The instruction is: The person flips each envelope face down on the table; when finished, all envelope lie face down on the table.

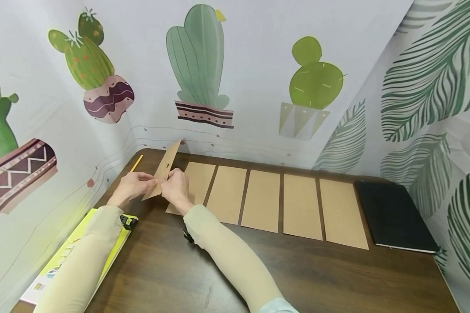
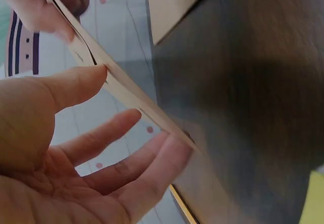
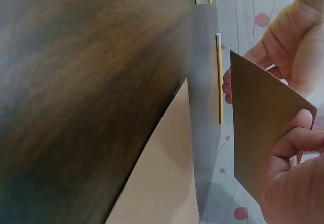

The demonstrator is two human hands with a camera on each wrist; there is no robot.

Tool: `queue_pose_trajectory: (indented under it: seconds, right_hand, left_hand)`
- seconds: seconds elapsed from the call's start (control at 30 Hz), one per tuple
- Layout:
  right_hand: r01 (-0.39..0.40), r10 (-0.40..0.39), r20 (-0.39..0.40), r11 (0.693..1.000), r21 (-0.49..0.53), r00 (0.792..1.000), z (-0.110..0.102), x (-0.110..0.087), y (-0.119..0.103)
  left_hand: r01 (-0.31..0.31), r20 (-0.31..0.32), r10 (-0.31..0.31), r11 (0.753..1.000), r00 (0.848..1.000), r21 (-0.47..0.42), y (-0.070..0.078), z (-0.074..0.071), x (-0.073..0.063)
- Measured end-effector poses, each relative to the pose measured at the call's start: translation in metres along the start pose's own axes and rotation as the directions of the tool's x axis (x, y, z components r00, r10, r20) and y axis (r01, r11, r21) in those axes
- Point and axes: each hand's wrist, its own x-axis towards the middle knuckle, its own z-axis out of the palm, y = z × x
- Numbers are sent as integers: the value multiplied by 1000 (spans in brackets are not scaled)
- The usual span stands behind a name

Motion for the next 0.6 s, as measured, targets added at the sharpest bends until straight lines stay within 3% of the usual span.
queue_pose_trajectory:
  seconds: [0.17, 0.37, 0.43, 0.53, 0.6]
  right_hand:
    - [5, -5, 7, 1000, 1, 1000, 3, -1, -3]
    - [42, -43, 64, 999, 20, 997, 9, -2, -2]
    - [45, -46, 97, 999, 14, 994, 10, -3, -1]
    - [37, -36, 137, 999, -7, 990, 12, -3, -1]
    - [25, -23, 167, 1000, -8, 986, 13, -2, 0]
  left_hand:
    - [-96, -58, 96, 995, 994, 2, 8, 3, 0]
    - [-106, -22, 104, 972, 994, -210, 13, 3, 2]
    - [-101, -29, 97, 964, 995, -244, 13, 2, 2]
    - [-100, -65, 87, 971, 994, -217, 13, 1, 2]
    - [-103, -104, 88, 983, 991, -152, 15, 0, 1]
